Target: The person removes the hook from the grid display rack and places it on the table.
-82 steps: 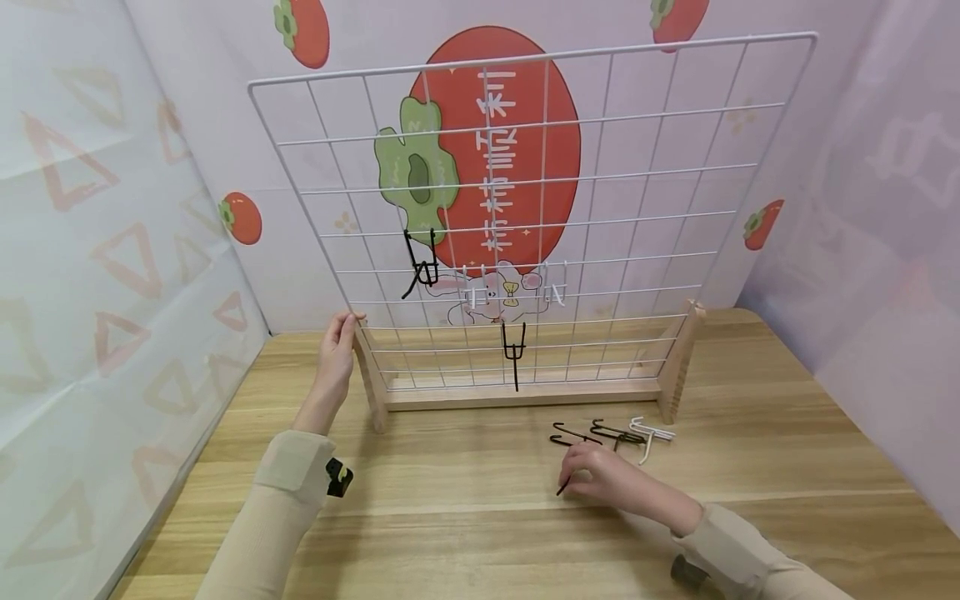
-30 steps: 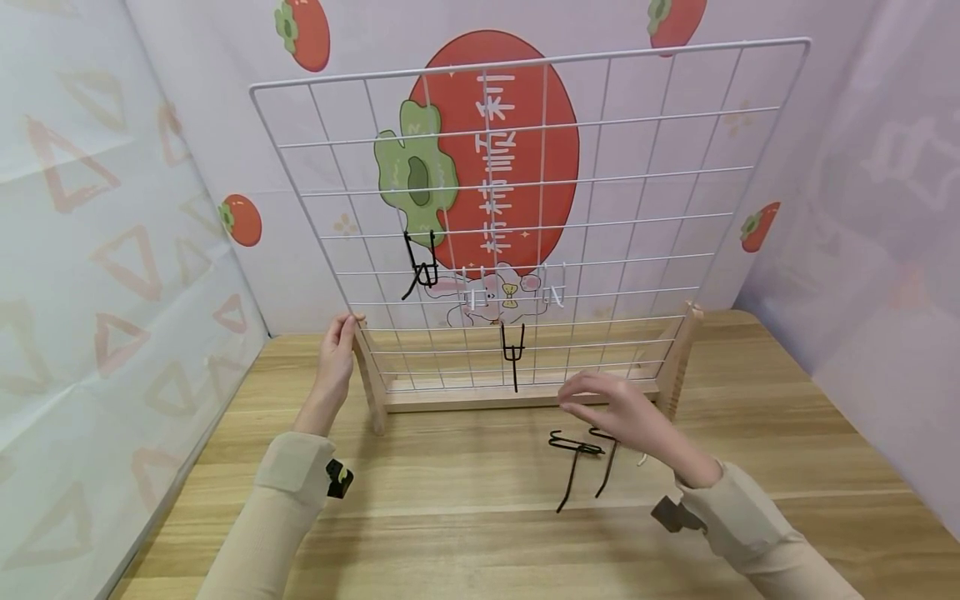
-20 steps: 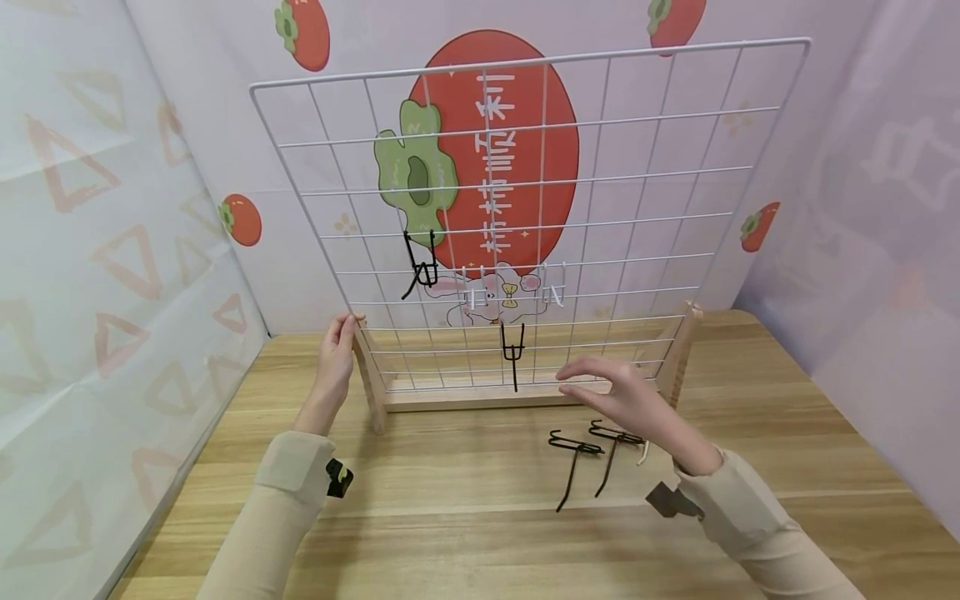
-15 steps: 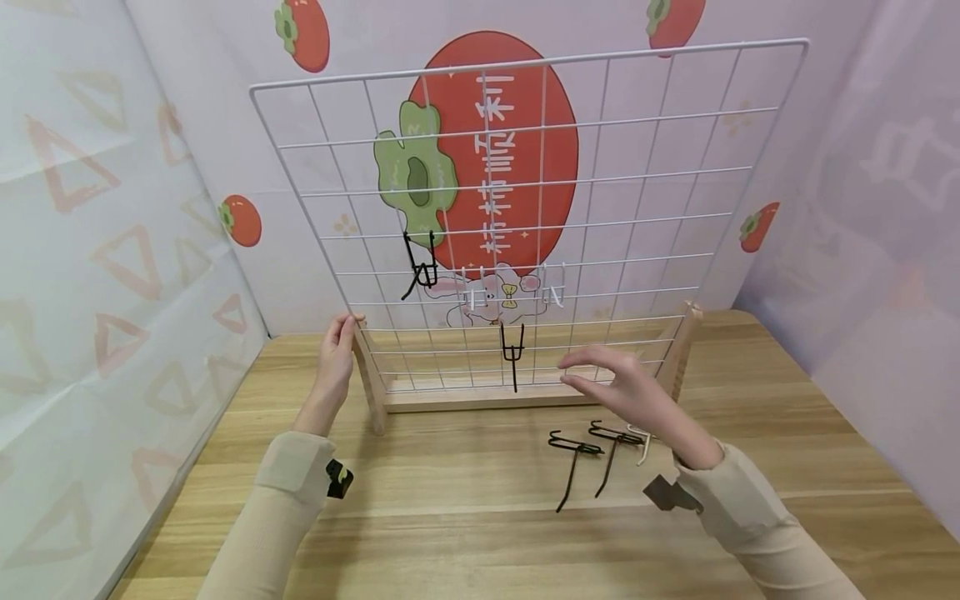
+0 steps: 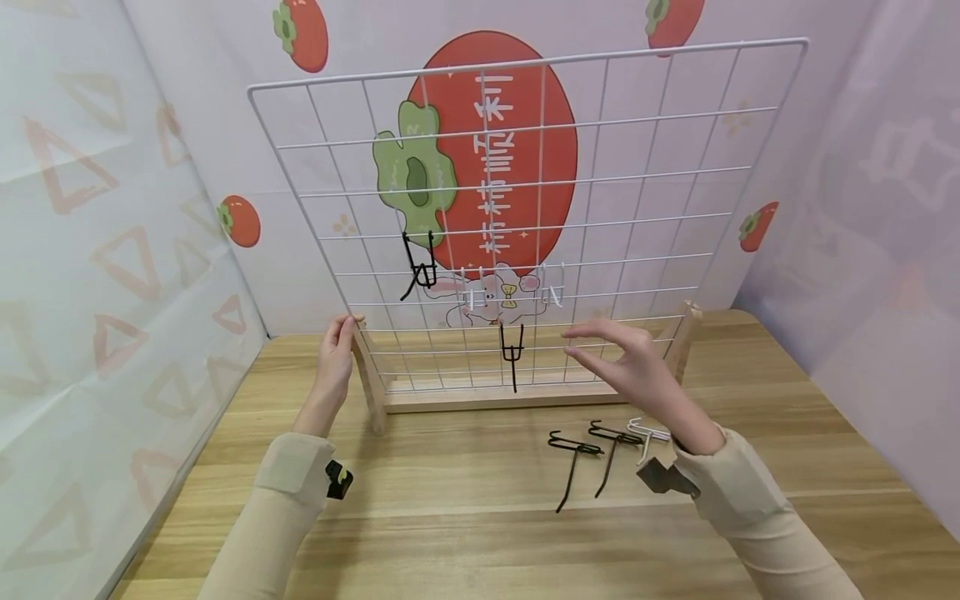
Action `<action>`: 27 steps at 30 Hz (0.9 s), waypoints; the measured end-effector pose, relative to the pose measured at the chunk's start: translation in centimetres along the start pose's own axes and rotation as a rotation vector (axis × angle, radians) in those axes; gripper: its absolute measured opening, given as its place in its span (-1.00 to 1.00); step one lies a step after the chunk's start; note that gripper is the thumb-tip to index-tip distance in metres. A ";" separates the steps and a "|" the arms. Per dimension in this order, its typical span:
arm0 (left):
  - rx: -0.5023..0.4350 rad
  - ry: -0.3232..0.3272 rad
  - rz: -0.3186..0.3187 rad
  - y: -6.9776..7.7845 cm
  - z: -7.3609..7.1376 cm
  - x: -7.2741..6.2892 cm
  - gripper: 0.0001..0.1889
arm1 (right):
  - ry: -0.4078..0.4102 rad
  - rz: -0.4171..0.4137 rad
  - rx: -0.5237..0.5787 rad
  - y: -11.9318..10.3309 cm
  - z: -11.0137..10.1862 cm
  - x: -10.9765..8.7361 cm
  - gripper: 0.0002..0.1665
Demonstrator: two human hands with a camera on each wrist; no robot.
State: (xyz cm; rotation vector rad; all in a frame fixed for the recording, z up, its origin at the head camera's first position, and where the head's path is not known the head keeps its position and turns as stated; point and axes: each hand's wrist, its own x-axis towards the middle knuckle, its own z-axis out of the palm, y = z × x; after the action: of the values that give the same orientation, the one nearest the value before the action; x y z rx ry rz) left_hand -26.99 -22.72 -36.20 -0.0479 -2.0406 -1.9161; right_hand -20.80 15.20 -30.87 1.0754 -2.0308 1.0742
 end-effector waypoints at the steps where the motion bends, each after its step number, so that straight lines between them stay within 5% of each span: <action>1: -0.006 -0.001 0.005 0.0 0.0 0.0 -0.82 | 0.008 -0.007 0.005 -0.1 -0.1 0.2 -0.65; 15: -0.024 -0.006 0.021 -0.1 0.0 0.0 -0.85 | 0.090 -0.059 0.024 -0.6 -0.7 2.1 -0.58; 27: -0.019 0.011 0.013 0.0 0.0 0.0 -0.79 | 0.043 0.004 -0.020 0.1 -0.6 2.8 -0.62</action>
State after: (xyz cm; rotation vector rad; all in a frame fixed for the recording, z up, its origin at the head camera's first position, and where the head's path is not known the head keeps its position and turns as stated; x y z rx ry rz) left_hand -27.00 -22.68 -36.21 -0.0547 -2.0100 -1.9240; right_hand -22.23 14.68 -28.46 1.0298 -2.0067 1.0674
